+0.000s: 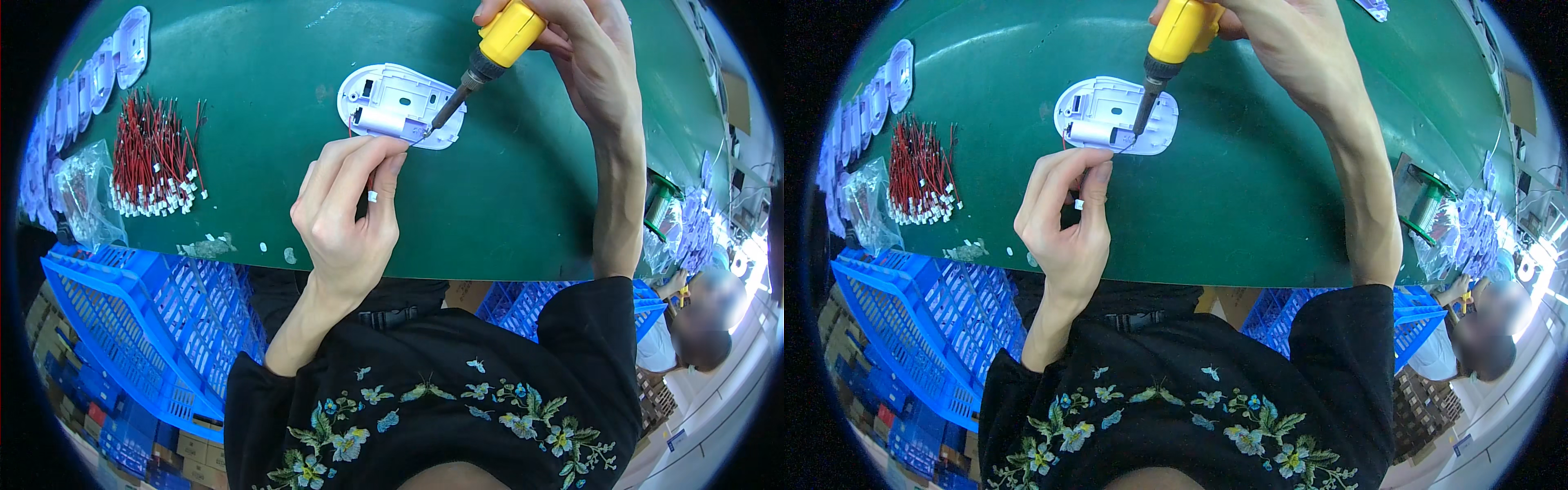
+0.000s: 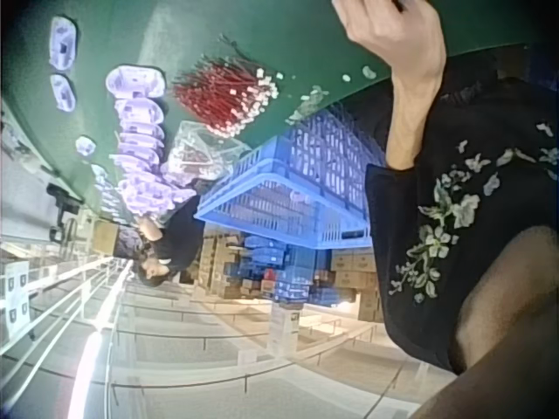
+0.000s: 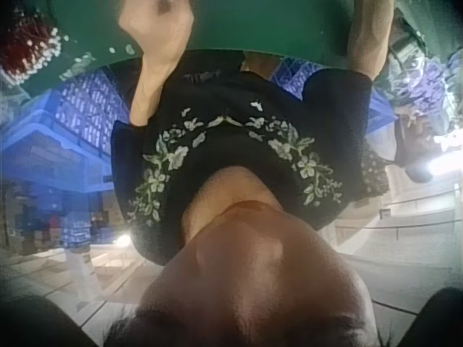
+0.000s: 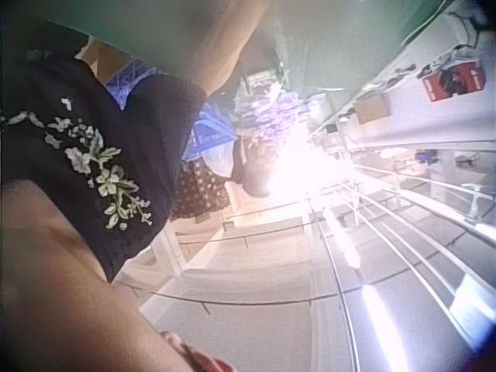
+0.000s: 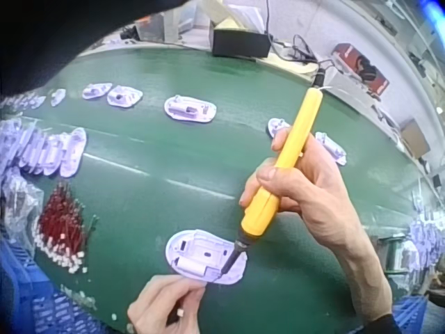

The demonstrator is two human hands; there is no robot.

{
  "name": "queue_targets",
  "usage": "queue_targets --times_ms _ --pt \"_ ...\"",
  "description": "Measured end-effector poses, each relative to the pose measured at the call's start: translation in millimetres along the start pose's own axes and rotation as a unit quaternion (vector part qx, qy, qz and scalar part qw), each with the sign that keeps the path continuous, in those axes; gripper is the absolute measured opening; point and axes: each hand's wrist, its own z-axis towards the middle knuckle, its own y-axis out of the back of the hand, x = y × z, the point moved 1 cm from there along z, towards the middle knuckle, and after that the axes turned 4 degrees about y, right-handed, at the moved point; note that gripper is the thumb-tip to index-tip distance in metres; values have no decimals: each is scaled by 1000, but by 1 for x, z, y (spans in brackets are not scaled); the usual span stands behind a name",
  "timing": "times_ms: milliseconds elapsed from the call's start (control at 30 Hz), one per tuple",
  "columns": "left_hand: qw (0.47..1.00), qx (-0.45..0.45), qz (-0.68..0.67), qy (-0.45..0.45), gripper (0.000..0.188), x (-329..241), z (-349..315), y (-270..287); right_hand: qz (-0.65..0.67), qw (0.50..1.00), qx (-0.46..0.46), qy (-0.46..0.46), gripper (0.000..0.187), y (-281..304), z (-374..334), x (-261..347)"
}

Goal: Solder wires onto the circuit board inside a computer mouse shell at an assembly station.

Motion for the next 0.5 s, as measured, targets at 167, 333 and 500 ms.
queue_targets --times_ms 167,333,500 --pt "1000 0 1 1 17 0 1 0 -2 1000 6 0 36 0 1 0" --pt "1000 2 -6 3 17 -1 1 1 4 1000 7 -4 35 0 1 -1" --pt "1000 3 -5 2 17 -1 1 1 9 1000 9 -1 35 0 1 -1"
